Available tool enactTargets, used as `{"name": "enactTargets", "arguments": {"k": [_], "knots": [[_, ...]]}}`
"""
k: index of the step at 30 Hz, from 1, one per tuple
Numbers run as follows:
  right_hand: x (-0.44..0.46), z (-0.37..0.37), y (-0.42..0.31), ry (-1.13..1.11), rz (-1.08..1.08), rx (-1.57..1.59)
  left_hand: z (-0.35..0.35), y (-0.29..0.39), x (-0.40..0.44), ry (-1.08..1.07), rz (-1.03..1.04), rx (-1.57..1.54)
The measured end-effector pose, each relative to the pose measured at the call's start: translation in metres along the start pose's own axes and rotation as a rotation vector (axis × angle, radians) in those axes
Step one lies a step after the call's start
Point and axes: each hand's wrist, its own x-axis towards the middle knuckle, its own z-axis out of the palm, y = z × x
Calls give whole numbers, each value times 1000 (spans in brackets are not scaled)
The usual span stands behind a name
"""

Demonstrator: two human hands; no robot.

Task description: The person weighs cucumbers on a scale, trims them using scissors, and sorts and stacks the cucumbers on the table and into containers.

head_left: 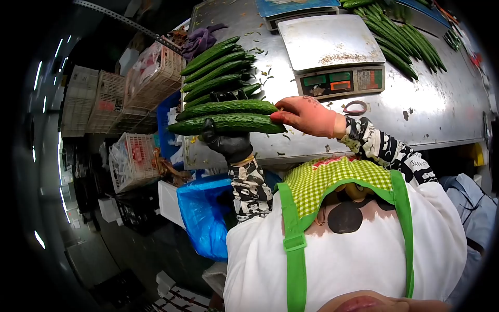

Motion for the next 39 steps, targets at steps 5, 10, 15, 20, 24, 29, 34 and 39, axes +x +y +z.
{"name": "enactTargets", "arguments": {"k": [5, 10, 15, 20, 24, 29, 34, 39], "knots": [[-8, 4, 9, 24, 49, -202, -17, -9, -2, 60, -77, -58], [-39, -14, 1, 24, 214, -13, -7, -14, 6, 22, -51, -20], [-78, -23, 52, -256, 270, -466, -22, -16, 1, -29, -125, -108], [-98, -81, 22, -135, 43, 14, -23, -65, -11, -172, 106, 1192], [-117, -150, -26, 151, -439, -332, 84, -114, -22, -826, 575, 1967], [-136, -156, 37, 10, -67, -913, 145, -193, -44, -1079, 306, 1768], [-178, -185, 80, -77, 159, -720, 160, -250, -67, -1245, 48, 1954], [-222, -216, 115, -33, 223, -578, 178, -296, -90, -1334, -61, 2075]]}}
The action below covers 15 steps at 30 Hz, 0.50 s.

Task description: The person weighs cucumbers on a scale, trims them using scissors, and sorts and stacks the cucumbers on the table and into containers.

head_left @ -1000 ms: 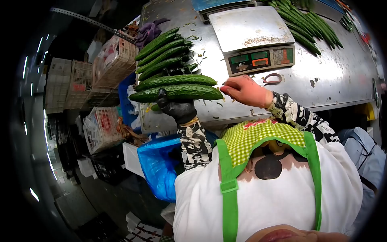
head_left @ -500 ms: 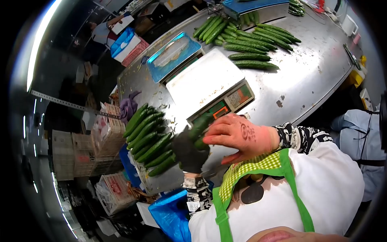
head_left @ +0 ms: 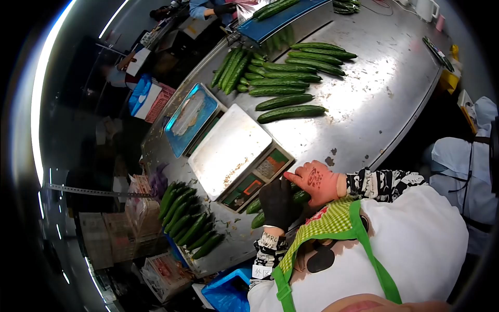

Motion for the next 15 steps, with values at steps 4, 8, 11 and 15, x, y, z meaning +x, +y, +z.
{"name": "enactTargets", "arguments": {"k": [4, 8, 11, 15], "knots": [[-20, -5, 32, 53, 9, 31, -4, 16, 21, 132, 119, 43], [-35, -18, 66, 106, 52, 55, -9, 11, 19, 221, 18, 223], [-49, -27, 104, 262, 111, 80, -9, -7, 4, 408, -110, 275], [-64, -62, 170, 404, 400, 177, 25, -37, -46, 450, -418, 163]]}}
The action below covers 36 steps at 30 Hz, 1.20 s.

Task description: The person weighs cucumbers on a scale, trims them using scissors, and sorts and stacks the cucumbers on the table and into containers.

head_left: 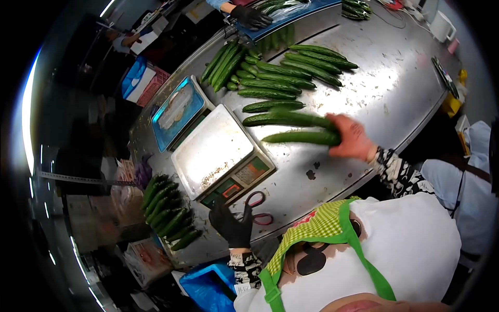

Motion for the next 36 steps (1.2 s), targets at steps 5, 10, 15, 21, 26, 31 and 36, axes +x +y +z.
{"name": "enactTargets", "arguments": {"k": [5, 10, 15, 21, 26, 31, 36], "knots": [[71, -53, 128, 307, 377, -89, 33, -36, -78, 44, -378, -29], [141, -101, 234, 378, 632, -383, 75, -63, -141, 101, -657, 85], [180, -125, 310, 132, 535, -164, 93, -55, -151, 130, -560, 173], [291, -111, 460, -8, 283, 309, 72, -31, -138, 66, -704, 255], [332, -95, 427, -27, 113, 195, 79, -43, -146, 172, -759, 147], [283, -81, 325, 175, -61, 278, 57, -98, -145, 356, -762, 189], [171, -34, 177, 119, -75, 354, 27, -204, -126, 241, -667, 290]]}}
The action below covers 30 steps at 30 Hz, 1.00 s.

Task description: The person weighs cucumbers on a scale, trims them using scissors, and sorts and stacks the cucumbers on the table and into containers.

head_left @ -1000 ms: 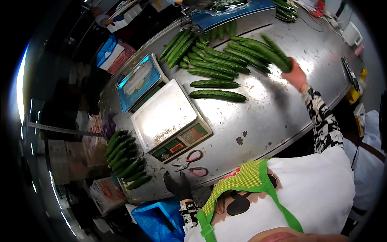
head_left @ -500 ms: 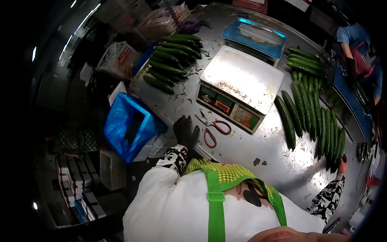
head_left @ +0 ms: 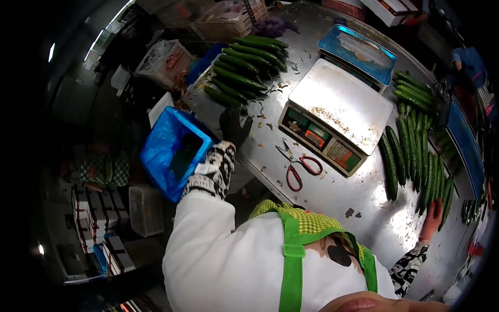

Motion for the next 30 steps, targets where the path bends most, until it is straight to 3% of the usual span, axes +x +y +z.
{"name": "enactTargets", "arguments": {"k": [6, 8, 11, 13, 18, 19, 22, 26, 27, 30], "knots": [[-142, 133, -147, -330, -300, -170, 36, -49, 105, -139, 176, 186], [-175, 179, -183, -400, -349, -73, 35, -45, 129, -188, 189, 219], [-205, 235, -220, -496, -284, -17, 70, -62, 161, -344, 156, 79], [-217, 275, -238, -532, -317, -27, 70, -59, 167, -237, 233, 148], [-231, 335, -252, -605, -471, -178, 53, -35, 188, -190, 362, 11], [-232, 341, -255, -616, -473, -208, 60, -36, 193, 6, 444, -2], [-235, 362, -259, -646, -430, -293, 64, -42, 215, -107, 477, 139], [-234, 368, -261, -646, -409, -384, 80, -55, 230, -150, 580, 19], [-234, 372, -261, -631, -401, -383, 79, -59, 235, -46, 691, 71], [-235, 369, -263, -591, -400, -370, 66, -56, 247, -231, 581, 116]]}}
